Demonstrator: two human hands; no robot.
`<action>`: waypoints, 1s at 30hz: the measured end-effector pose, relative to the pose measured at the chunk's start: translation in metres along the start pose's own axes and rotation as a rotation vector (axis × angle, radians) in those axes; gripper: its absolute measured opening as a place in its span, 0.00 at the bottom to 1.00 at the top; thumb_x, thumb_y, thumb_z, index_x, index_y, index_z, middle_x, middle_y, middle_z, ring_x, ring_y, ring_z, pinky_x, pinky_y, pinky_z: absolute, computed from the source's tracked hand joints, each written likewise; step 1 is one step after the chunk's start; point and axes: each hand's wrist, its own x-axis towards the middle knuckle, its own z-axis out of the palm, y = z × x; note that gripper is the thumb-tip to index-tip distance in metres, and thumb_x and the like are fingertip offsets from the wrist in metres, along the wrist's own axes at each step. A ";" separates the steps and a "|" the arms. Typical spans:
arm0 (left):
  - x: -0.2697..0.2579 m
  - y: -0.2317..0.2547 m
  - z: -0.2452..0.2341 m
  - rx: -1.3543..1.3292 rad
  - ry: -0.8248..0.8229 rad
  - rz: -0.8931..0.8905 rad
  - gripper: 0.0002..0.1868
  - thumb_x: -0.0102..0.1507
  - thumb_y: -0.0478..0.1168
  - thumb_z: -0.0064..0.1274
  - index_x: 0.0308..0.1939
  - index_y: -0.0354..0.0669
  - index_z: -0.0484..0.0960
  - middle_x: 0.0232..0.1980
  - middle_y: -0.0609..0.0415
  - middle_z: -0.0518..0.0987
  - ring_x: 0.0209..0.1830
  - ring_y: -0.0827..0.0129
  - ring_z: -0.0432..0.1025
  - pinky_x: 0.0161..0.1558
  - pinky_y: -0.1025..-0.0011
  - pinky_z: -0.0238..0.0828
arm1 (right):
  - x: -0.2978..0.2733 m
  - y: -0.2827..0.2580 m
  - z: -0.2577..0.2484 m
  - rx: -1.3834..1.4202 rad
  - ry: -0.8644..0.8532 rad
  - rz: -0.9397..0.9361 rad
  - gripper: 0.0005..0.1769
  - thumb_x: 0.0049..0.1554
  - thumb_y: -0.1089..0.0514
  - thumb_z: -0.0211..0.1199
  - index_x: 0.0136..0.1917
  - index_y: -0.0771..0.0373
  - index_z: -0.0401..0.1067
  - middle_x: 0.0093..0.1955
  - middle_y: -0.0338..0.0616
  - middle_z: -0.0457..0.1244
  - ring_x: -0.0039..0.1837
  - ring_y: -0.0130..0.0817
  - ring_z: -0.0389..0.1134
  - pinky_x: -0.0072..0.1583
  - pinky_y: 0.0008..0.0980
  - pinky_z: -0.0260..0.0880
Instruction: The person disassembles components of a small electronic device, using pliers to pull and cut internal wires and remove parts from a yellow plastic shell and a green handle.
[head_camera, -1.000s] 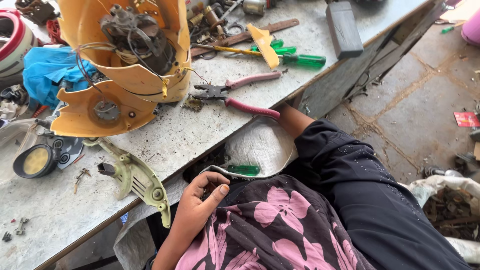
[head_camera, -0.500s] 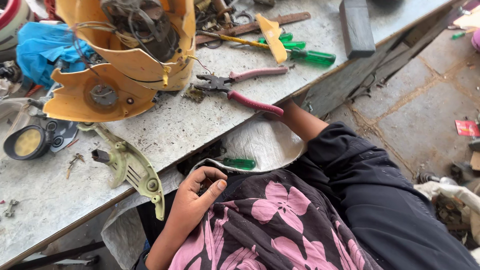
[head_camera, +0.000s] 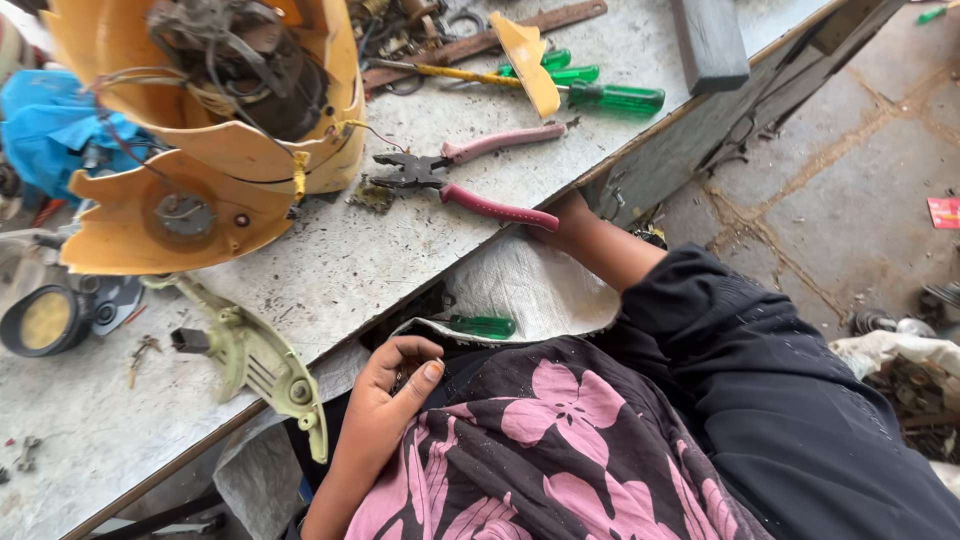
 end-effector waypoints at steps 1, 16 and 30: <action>0.004 -0.005 -0.001 -0.053 0.000 -0.052 0.13 0.66 0.35 0.55 0.54 0.37 0.78 0.42 0.58 0.76 0.37 0.80 0.65 0.38 0.80 0.62 | -0.011 -0.007 -0.004 -0.015 -0.017 0.071 0.22 0.60 0.59 0.56 0.68 0.57 0.71 0.70 0.49 0.62 0.74 0.48 0.60 0.74 0.44 0.58; 0.037 -0.034 0.024 -0.657 -0.103 -0.155 0.33 0.62 0.21 0.37 0.72 0.39 0.60 0.71 0.44 0.67 0.70 0.60 0.65 0.70 0.63 0.62 | -0.073 -0.158 -0.095 0.519 -0.184 -0.161 0.24 0.55 0.60 0.66 0.65 0.59 0.72 0.56 0.49 0.65 0.57 0.49 0.68 0.58 0.42 0.69; 0.026 -0.034 0.018 -0.530 -0.331 0.098 0.39 0.66 0.21 0.37 0.81 0.39 0.47 0.84 0.43 0.54 0.81 0.63 0.56 0.76 0.68 0.56 | -0.078 -0.177 -0.085 0.599 -0.136 -0.128 0.17 0.54 0.64 0.71 0.57 0.59 0.76 0.53 0.42 0.66 0.54 0.37 0.71 0.53 0.35 0.73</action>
